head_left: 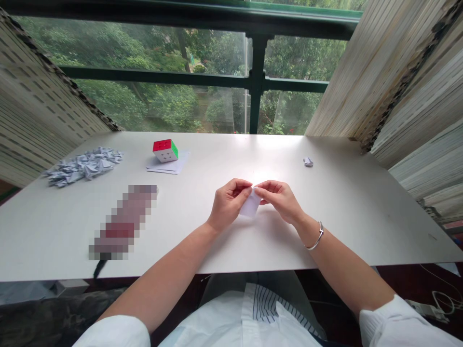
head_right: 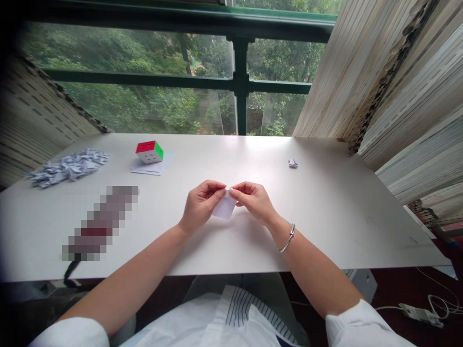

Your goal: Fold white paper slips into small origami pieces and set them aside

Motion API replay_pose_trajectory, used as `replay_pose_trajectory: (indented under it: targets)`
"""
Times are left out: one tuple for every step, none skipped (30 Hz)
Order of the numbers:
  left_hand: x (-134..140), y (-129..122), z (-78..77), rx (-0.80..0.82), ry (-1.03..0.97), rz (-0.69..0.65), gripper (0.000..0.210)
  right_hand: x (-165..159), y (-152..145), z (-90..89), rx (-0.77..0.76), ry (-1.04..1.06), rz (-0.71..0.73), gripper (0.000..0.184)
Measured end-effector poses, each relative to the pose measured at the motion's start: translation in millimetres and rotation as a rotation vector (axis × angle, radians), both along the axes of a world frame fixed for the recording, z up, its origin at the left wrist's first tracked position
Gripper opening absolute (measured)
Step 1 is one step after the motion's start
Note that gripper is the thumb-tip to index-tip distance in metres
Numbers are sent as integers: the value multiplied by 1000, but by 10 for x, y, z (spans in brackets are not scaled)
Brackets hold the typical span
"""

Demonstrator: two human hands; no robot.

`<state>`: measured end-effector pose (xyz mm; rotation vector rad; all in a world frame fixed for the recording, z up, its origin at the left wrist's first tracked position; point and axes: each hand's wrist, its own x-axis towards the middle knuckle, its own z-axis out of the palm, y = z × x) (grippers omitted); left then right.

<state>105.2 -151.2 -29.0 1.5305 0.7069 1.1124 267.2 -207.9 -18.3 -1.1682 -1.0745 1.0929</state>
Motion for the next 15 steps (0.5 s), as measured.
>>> replay_pose_trajectory:
  targets:
    - [-6,-11,-1,82,8,24,20,-2,-4,-10,59,-45,-22,27]
    - [-10,-21,1,153,17,39,21,-5,-11,-18,127,-96,-44,24]
    - [-13,-29,6,210,29,44,22,-8,-21,-22,196,-152,-65,21]
    - [-15,-35,14,248,41,41,23,-11,-31,-22,262,-212,-84,18]
    - [-16,-37,23,265,53,32,23,-13,-43,-18,320,-273,-102,15]
    - [-16,-37,32,261,60,18,23,-13,-53,-11,370,-332,-117,13]
    - [-15,-35,41,237,59,1,21,-11,-62,-2,413,-385,-130,10]
    - [-14,-30,48,199,48,-19,20,-9,-69,6,447,-430,-141,9]
    - [-13,-23,54,154,29,-39,19,-5,-74,15,474,-465,-149,8]
    - [-12,-17,58,108,5,-62,18,-2,-78,21,494,-493,-154,7]
    - [-11,-10,60,68,-22,-83,18,1,-81,26,509,-515,-157,8]
    - [-11,-5,61,38,-47,-100,17,2,-83,29,521,-533,-161,9]
    - [-11,0,60,17,-71,-112,18,2,-85,30,531,-546,-164,9]
    - [-11,3,58,7,-94,-115,19,1,-87,31,541,-552,-171,10]
    - [-12,5,54,12,-111,-109,21,-2,-89,32,548,-553,-180,10]
